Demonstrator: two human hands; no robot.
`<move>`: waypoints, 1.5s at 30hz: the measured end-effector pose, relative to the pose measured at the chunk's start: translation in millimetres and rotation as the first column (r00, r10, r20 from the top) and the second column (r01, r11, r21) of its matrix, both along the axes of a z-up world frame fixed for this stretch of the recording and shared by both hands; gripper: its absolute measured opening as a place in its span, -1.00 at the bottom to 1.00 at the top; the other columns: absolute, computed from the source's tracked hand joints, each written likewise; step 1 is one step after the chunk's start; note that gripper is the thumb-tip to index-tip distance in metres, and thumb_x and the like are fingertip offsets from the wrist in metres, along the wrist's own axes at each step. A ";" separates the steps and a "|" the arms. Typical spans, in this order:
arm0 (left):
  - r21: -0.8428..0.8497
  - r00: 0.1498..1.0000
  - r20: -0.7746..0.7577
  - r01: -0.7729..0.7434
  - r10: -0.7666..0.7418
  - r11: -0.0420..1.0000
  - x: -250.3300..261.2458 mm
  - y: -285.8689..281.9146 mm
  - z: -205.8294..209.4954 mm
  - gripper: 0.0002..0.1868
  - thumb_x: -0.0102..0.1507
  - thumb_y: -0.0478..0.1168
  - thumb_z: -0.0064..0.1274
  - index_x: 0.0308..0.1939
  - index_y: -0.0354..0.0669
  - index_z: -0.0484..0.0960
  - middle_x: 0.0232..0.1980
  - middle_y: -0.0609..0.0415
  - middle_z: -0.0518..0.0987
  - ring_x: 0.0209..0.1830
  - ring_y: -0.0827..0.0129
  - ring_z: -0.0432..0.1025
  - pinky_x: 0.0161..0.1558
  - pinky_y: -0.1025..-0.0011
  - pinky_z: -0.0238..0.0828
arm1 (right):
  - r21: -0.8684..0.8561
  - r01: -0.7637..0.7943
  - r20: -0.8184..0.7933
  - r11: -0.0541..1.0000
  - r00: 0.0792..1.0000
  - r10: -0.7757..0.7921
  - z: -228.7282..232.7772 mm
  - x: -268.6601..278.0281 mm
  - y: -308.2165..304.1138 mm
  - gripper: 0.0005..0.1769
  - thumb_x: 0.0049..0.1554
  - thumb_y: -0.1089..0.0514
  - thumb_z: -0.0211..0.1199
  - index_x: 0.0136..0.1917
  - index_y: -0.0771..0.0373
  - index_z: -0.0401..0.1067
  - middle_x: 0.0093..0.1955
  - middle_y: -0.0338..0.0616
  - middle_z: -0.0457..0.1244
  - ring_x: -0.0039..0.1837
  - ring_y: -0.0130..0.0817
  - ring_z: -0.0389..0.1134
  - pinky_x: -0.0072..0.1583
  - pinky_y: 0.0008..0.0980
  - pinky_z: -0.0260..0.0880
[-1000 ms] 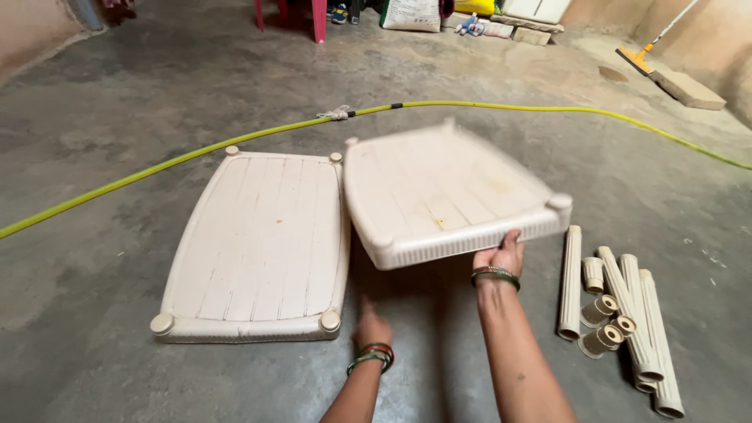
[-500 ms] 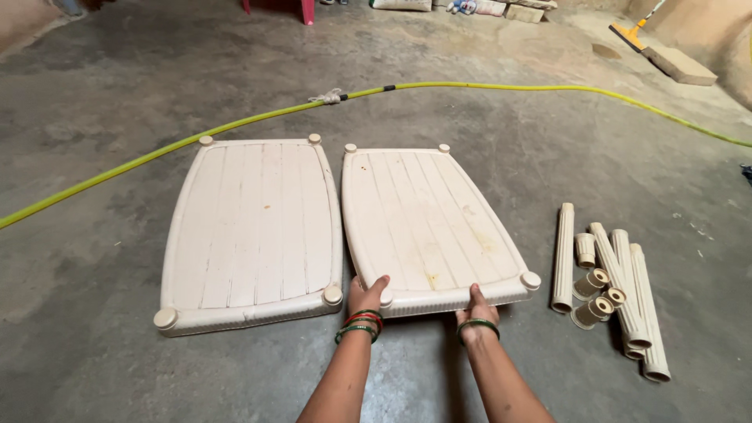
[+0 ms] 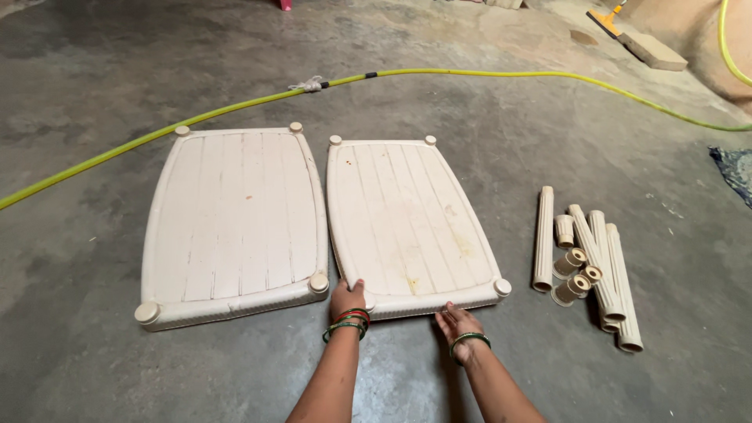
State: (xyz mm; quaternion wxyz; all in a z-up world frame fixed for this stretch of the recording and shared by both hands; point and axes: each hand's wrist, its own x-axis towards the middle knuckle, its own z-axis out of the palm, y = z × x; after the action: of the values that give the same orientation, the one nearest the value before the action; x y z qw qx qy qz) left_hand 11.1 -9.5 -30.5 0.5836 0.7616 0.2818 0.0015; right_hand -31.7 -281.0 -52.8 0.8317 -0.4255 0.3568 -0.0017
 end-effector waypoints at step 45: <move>0.787 0.465 -0.222 0.605 -0.857 0.124 -27.5 -284.5 166.7 0.13 0.01 -0.10 0.44 0.55 -0.02 0.09 0.65 -0.21 -0.09 0.66 -0.19 -0.25 0.50 -0.23 -0.23 | -0.593 -0.422 -0.679 -0.686 0.719 0.145 93.1 64.9 -216.6 -0.55 0.18 0.11 0.20 0.35 0.00 0.38 0.46 -0.07 0.18 0.55 -0.12 0.13 0.44 -0.01 0.18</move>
State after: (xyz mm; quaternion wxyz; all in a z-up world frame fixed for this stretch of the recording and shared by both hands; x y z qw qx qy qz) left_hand -16.4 -293.9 136.1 0.1379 0.9552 -0.2560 -0.0556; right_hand 33.2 -497.6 40.3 -0.0647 -0.9959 0.0500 0.0378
